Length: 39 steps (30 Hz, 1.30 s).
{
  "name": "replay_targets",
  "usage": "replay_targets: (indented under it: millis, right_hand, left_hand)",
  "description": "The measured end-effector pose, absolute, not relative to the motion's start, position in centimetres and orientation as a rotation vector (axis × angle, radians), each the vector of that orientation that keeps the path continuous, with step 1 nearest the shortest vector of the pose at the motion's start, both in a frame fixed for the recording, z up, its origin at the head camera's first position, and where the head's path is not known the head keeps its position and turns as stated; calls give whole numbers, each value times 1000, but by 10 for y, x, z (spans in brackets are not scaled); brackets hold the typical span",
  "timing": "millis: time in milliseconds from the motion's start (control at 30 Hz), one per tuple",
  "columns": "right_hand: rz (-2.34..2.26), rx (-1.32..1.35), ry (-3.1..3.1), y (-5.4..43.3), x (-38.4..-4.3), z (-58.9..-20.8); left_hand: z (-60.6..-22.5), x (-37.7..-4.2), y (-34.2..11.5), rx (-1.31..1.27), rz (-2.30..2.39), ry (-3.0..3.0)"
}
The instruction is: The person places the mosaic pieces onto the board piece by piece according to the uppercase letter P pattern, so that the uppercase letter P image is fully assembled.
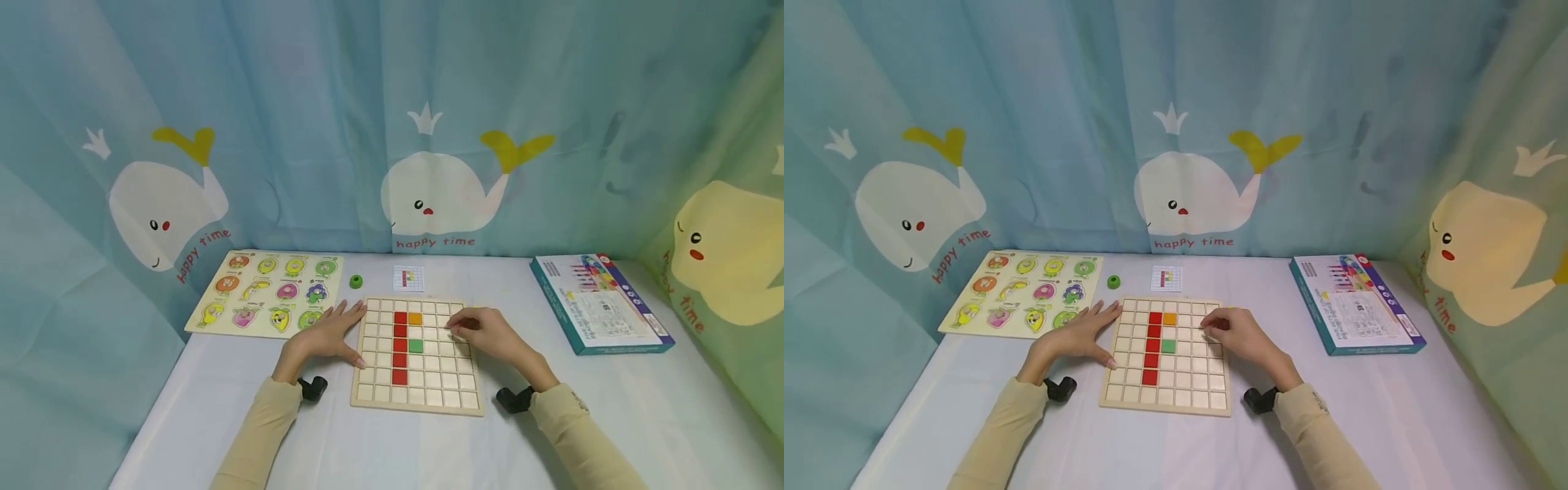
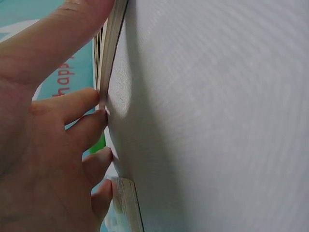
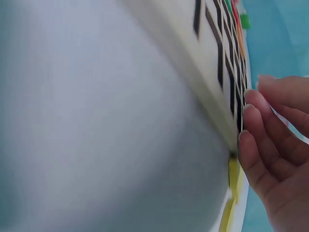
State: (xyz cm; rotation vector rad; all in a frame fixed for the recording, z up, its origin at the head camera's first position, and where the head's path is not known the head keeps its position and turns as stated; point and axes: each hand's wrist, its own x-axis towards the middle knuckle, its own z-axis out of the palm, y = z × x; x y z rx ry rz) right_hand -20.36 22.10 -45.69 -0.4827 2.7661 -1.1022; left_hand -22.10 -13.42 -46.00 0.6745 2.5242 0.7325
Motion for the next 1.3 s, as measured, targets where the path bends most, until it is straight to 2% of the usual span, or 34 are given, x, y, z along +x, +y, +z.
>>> replay_targets:
  millis: [433, 733, 1300]
  right_hand:
    - [-1049, -370, 2917, 261, -223, -456]
    - [-1006, -266, 2913, 270, -233, -458]
    - [-1036, -353, 2838, 274, -229, -468]
  left_hand:
    - [-461, -222, -135, 679, 727, 2523]
    - [-462, -224, -134, 686, 732, 2523]
    - [-459, -221, -134, 676, 747, 2515]
